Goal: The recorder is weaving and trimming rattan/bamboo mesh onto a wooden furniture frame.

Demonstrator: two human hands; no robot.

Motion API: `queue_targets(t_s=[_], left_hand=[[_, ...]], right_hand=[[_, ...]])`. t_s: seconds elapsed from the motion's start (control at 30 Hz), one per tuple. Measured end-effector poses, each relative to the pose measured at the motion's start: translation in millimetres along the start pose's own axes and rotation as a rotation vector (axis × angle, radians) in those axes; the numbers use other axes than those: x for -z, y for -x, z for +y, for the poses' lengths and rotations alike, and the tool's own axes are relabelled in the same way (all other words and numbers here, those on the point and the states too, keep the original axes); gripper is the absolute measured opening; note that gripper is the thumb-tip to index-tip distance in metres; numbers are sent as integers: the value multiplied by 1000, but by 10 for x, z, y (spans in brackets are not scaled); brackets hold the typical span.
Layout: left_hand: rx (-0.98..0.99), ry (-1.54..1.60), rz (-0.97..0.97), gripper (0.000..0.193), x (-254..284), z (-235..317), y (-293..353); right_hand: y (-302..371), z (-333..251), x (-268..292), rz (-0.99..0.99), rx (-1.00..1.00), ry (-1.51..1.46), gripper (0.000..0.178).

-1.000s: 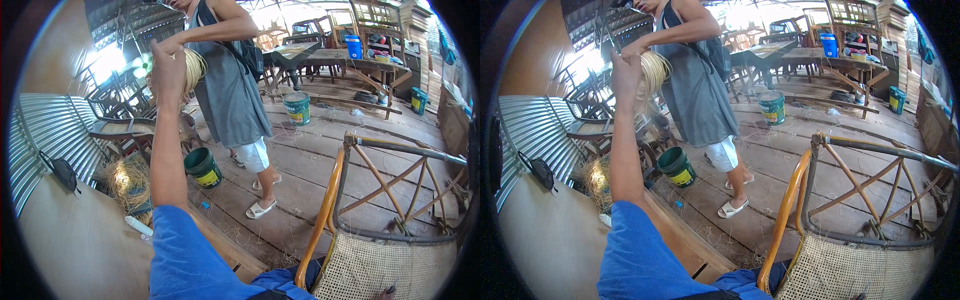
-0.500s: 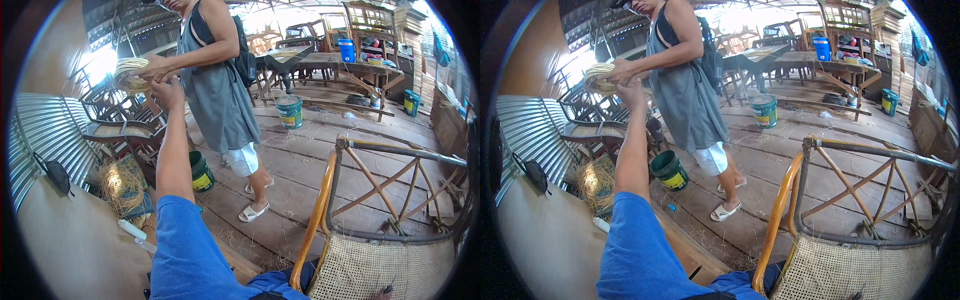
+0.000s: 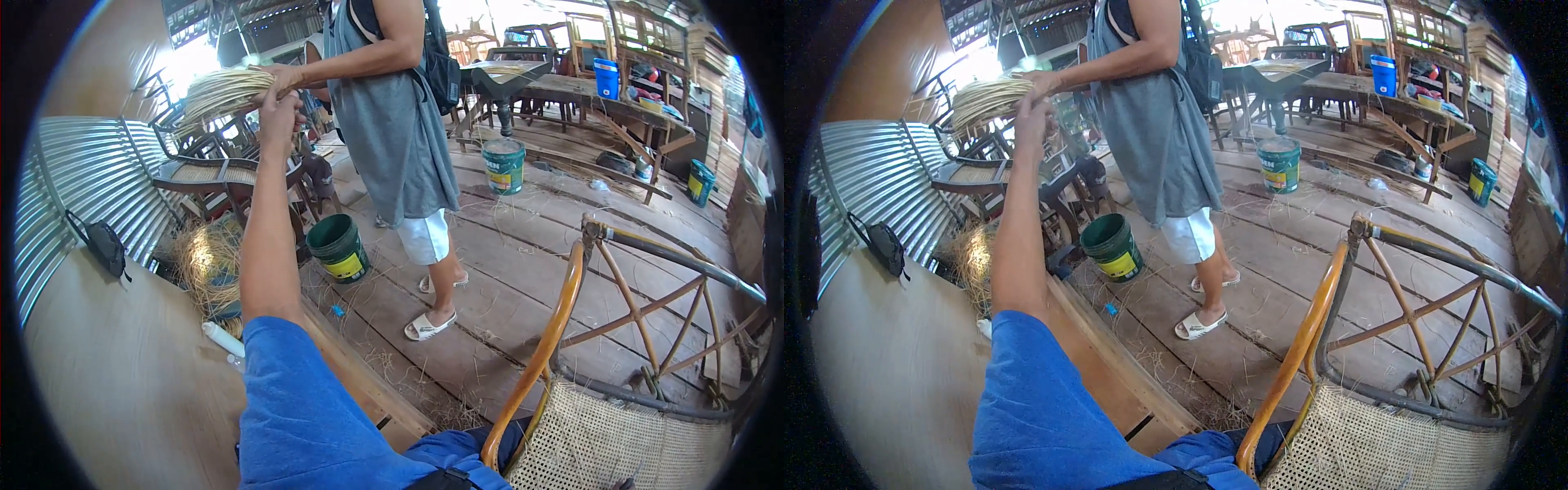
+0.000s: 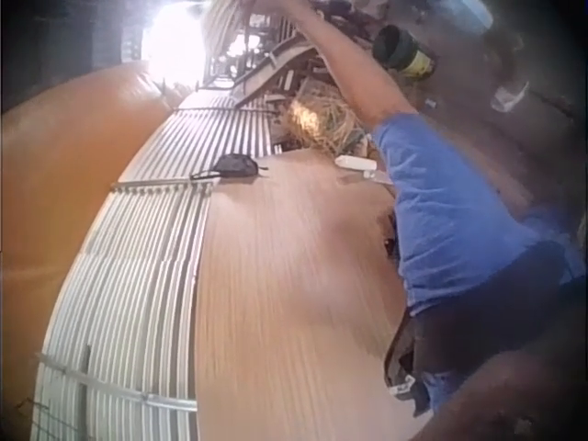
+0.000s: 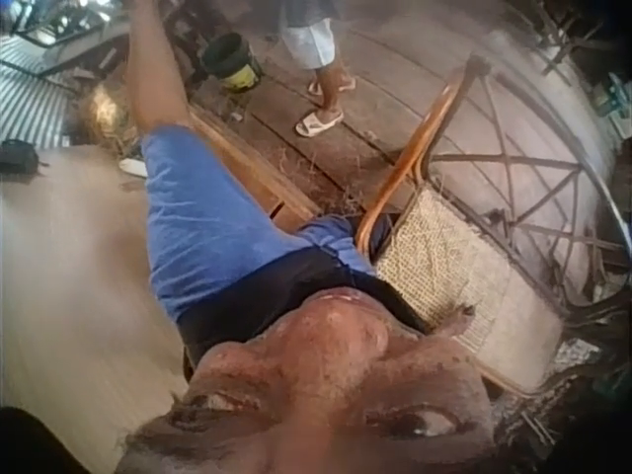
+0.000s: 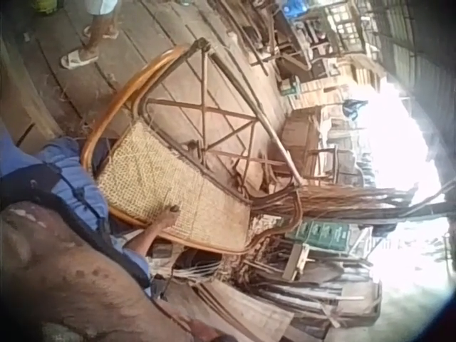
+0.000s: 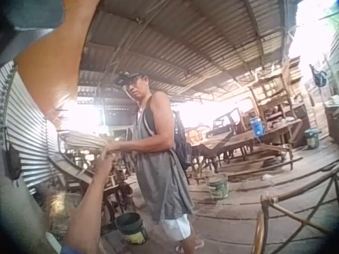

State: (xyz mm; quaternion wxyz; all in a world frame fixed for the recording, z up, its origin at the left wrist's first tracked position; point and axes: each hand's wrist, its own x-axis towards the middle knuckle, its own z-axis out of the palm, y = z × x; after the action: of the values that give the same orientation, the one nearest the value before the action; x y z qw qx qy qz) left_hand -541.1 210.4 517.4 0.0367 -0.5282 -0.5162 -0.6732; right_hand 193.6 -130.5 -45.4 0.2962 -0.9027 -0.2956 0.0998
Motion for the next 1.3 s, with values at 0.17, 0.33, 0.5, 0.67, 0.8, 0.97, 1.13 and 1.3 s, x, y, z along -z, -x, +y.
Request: queue_targets(t_s=[0.17,0.33,0.5,0.67,0.8,0.97,1.13,1.3], left_hand=[[194,71,-71,42,-83,-97,258],[4,2,-170,55,-620,95,571],[-495,-78,240,58,-817,-141,106],[120,501,441,27,-523,631,454],[36,507,173,22,57,278,167],[70,442,88,50,-163,304,312],[100,422,9,48,-603,272,654],[67,252,-218,37,-967,274,1073]], right_hand=[[65,-216,86,-10,16,2,41],[34,-172,105,-82,-15,-13,44],[-37,-209,37,-155,-2,-20,46],[36,-105,194,-115,-82,64,49],[-35,55,26,-198,54,-51,54],[-294,875,-420,-135,328,194,51],[-366,1195,-586,-161,340,335,52],[-395,903,-547,-217,422,455,53]])
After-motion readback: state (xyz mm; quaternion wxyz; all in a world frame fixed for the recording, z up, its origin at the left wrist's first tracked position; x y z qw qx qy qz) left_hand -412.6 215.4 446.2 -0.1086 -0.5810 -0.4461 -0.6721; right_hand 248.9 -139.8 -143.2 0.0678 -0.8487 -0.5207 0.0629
